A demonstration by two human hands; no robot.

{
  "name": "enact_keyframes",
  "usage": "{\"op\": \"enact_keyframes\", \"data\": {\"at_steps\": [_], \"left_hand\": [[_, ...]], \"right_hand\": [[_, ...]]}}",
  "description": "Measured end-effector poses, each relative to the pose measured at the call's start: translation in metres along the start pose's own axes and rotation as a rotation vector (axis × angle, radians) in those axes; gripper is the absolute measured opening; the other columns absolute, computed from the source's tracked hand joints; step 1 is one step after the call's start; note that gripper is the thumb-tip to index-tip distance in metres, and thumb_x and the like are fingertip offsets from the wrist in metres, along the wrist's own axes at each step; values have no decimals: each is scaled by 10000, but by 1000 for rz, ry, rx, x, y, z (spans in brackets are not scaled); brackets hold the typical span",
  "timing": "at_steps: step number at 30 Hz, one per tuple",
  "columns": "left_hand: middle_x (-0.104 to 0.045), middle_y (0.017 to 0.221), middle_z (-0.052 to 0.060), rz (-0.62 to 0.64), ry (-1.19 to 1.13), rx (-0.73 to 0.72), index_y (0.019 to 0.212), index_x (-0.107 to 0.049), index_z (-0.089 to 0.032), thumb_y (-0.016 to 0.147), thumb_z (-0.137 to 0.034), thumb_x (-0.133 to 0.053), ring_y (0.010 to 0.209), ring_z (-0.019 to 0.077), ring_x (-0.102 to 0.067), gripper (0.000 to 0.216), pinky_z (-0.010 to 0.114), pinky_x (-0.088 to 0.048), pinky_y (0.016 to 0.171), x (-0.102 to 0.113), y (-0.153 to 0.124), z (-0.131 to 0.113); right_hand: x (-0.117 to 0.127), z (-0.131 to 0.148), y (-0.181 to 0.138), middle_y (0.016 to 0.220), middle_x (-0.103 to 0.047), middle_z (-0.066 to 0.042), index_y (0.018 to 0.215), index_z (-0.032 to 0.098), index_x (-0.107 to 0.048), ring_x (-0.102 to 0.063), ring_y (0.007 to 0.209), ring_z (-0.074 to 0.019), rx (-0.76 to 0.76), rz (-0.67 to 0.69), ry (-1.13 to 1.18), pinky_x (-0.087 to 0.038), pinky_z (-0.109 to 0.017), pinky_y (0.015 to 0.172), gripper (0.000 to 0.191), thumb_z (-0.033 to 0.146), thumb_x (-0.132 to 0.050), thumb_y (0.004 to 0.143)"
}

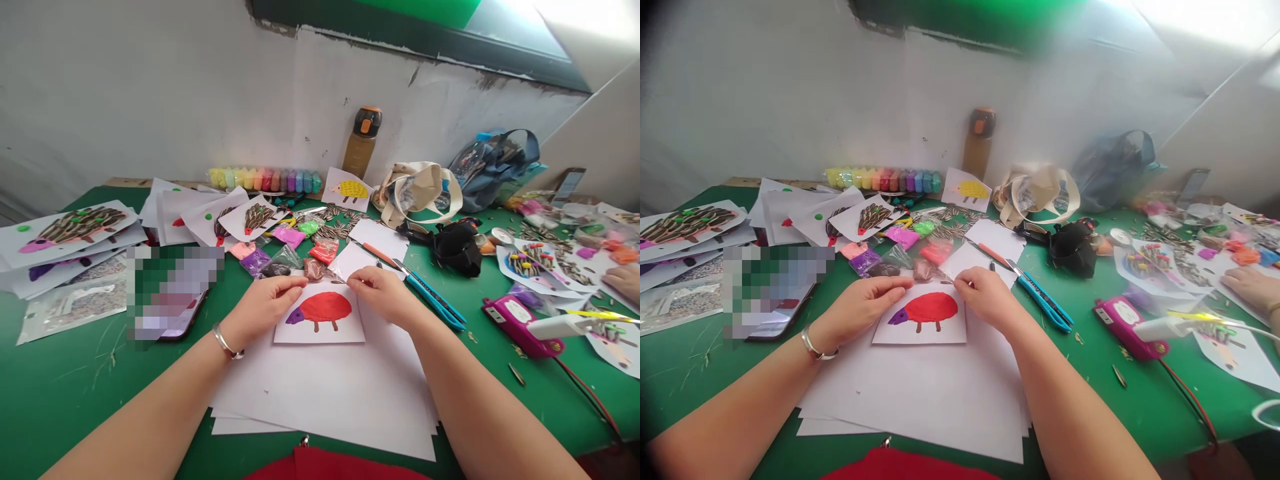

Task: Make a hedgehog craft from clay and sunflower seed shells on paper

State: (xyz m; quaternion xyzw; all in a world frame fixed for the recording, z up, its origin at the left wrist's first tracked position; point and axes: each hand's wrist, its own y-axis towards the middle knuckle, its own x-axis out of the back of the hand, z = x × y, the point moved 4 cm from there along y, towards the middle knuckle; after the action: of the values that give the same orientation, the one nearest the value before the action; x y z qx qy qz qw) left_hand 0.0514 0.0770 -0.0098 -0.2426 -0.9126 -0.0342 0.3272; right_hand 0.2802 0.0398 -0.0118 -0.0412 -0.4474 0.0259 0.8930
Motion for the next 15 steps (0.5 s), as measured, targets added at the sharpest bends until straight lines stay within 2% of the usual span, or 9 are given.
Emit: {"op": "enact_keyframes", "data": {"at_steps": [4, 7, 9, 12, 15], "left_hand": [[-735, 1168, 42, -56, 70, -80, 1129, -737, -189, 897, -388, -485, 1066, 231, -689, 396, 310, -555, 922, -1, -3, -4], [-744, 1141, 43, -149, 120, -221, 1106, -740, -198, 915, -329, -466, 1026, 212, -699, 358, 308, -555, 932, -1, -6, -6], [-742, 1136, 60, -222, 168, -344, 1114, -728, -186, 935, -289, -449, 1030, 208, -693, 347, 322, -549, 955, 0, -9, -7], [-729, 1145, 94, -301, 269, -526, 1154, -693, -157, 963, -232, -424, 1081, 217, -664, 338, 364, -524, 1005, 1, -12, -9], [-698, 1199, 102, -304, 357, -624, 1180, -662, -158, 970, -183, -414, 1194, 238, -595, 326, 417, -481, 1064, -1, -11, -8]], "right_hand": [[12, 10, 16, 886, -723, -28, 1079, 279, -708, -650, 898, -229, 19, -5, -79, -478, -312, 758, 302, 273, -459, 906], [16, 19, 37, 1098, -720, -48, 1300, 284, -602, -654, 958, -238, 15, -47, -151, -484, -330, 801, 438, 230, -465, 888], [11, 24, 51, 1225, -683, -85, 1381, 253, -532, -651, 996, -258, 4, -67, -188, -490, -349, 809, 511, 207, -463, 877], [-5, 35, 64, 1175, -713, -52, 1325, 292, -587, -658, 994, -255, 49, -32, -191, -496, -336, 795, 485, 180, -452, 873], [-18, 50, 65, 1172, -720, 23, 1266, 344, -630, -651, 1019, -202, 199, 43, -116, -489, -286, 838, 534, 93, -438, 835]]}}
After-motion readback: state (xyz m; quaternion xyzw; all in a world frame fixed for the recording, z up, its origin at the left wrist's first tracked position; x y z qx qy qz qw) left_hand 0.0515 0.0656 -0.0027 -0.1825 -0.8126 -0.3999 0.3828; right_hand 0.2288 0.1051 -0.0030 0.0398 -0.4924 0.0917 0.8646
